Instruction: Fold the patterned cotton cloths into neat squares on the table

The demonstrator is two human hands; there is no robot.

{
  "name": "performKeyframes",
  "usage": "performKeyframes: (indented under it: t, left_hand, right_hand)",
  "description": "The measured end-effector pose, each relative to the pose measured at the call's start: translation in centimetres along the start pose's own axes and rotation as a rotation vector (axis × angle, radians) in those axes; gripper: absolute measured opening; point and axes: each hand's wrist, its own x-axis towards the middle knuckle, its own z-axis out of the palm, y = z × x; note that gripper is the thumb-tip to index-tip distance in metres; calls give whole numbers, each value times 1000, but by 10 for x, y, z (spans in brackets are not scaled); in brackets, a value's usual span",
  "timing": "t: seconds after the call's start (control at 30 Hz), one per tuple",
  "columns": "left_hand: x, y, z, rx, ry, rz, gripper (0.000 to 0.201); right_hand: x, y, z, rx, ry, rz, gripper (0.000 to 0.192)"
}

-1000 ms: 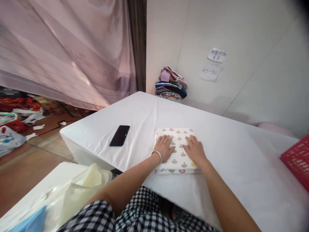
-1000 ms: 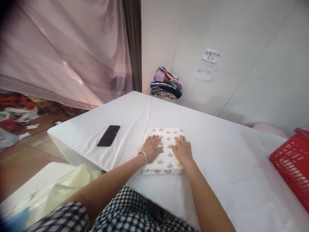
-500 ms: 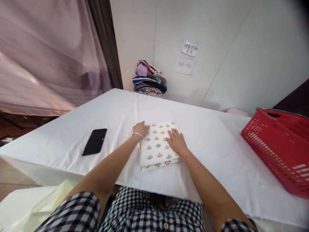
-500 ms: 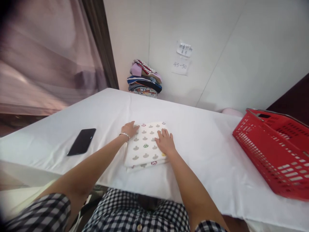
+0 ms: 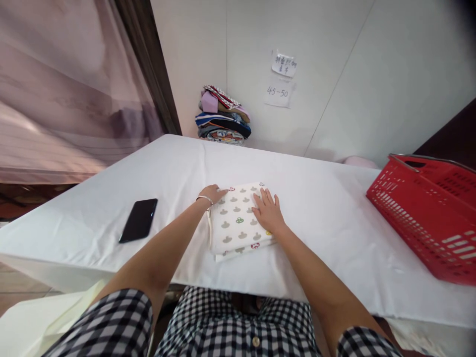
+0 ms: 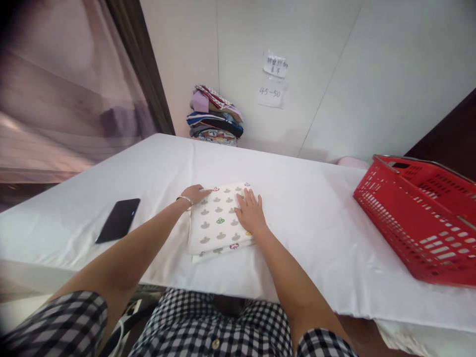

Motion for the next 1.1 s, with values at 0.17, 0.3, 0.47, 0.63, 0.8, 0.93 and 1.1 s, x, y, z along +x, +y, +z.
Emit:
performKeyframes:
  t: [0.17, 0.3, 0.47, 0.63, 0.8, 0.93, 1.1]
  left_hand:
    - [2, 3, -5, 23, 56, 71, 52]
    - [-1, 6, -13, -91, 33, 90, 48]
    - [-1, 2, -8, -138, -9, -29, 54]
    - [-2, 0, 2, -169, 63, -85, 51]
    - [-6, -5, 1, -304, 86, -142, 43]
    - [-15, -11, 4, -403, 123, -185, 46]
    - [-25, -8, 13, -276, 228, -127, 36]
  right_hand:
    - [0, 0, 0, 27, -54, -3, 50]
    - [0, 1, 1, 48, -75, -20, 48]
    - [0, 1, 2, 47, -57, -22, 47]
    - [0, 1, 1, 50, -63, -20, 46]
    - [0, 1, -1, 57, -76, -16, 46]
    - [0, -1, -3, 59, -98, 1, 47]
    - [0, -1, -4, 63, -109, 1, 46]
